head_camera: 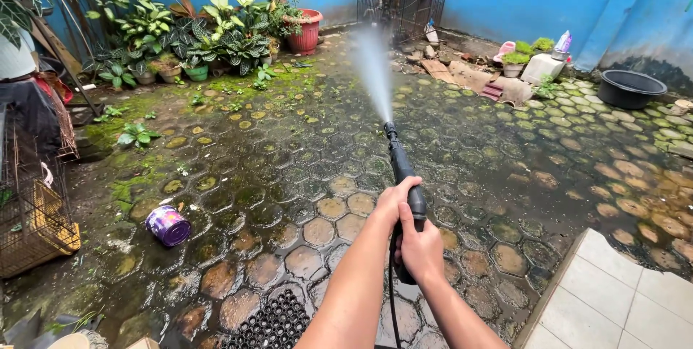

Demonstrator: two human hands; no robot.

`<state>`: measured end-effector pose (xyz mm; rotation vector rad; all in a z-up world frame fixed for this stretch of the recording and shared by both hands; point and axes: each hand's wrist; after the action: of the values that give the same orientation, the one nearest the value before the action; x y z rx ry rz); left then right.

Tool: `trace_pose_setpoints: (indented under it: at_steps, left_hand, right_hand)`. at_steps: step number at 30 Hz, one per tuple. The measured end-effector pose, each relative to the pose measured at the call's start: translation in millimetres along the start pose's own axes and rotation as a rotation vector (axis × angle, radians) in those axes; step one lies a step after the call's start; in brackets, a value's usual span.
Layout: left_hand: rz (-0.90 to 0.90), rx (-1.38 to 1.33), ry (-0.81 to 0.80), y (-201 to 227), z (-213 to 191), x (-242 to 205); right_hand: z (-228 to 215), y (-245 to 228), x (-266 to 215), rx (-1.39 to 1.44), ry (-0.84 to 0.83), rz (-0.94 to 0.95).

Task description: Pressure washing mossy hexagonal paving stones in an outdoor courtyard.

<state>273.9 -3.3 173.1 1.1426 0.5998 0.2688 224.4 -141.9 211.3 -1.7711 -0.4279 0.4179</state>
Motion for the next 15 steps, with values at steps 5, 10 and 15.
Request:
trace_pose_setpoints:
  at_steps: [5,10,15]
  left_hand:
    - [0.012,0.015,-0.029,25,10,-13]
    - [0.063,-0.004,0.019,37,19,-5]
    - [0.066,-0.018,-0.035,37,21,-2]
  right_hand:
    - [-4,-9,7,0.015,0.027,-0.04]
    - [-8,-15,16,0.057,0.027,-0.066]
    - [-8,-13,19,0.025,0.051,-0.093]
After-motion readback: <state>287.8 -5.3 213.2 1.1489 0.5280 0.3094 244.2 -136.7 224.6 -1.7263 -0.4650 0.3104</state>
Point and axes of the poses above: each hand's wrist, its own x-axis towards the middle knuckle, its own z-axis out of the palm, y = z × x, and after that the axes turned 4 degrees about -y, right-handed
